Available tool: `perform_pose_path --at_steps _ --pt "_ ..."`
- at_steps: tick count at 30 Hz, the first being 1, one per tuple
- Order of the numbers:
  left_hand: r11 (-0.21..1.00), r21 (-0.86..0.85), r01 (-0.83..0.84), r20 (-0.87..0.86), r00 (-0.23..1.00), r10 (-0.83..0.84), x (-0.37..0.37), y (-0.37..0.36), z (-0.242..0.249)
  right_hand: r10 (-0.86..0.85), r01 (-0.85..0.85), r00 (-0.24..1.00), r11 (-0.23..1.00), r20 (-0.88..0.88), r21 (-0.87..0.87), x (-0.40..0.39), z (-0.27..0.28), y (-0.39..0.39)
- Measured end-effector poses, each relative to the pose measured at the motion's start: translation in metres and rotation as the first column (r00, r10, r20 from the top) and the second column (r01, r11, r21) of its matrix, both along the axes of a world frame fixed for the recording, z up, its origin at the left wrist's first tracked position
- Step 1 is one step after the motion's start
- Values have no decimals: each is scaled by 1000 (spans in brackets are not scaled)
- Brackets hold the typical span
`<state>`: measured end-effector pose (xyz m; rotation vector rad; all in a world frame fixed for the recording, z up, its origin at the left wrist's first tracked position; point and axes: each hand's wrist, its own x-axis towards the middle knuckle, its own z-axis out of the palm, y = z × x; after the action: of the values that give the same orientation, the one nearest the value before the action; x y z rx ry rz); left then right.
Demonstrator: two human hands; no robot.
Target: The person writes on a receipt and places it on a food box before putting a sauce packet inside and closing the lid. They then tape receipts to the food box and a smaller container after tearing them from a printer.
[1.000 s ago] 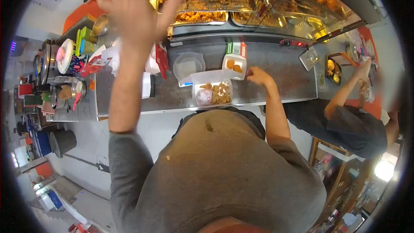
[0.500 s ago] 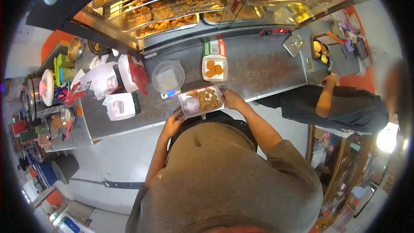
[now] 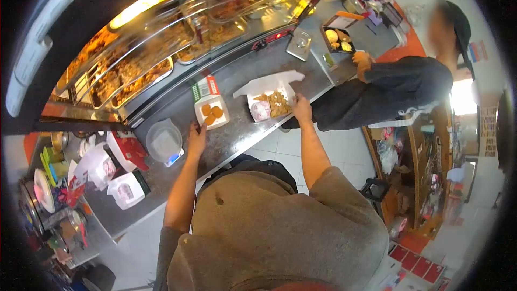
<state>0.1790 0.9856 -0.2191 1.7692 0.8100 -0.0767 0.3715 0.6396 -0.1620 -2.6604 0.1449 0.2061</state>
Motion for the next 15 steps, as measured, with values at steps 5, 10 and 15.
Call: perform_pose_path --at_steps 5,10,15 --pt "956 -292 35 32 999 -26 12 5 -29 -221 105 887 952 405 289 7 -33 4" --pt "845 -535 -13 46 998 44 -39 -14 -25 118 -46 983 895 -138 443 -18 -48 2" --pt "736 -674 63 49 998 -40 -50 -25 -30 569 -141 645 745 -511 652 -53 -1 65"
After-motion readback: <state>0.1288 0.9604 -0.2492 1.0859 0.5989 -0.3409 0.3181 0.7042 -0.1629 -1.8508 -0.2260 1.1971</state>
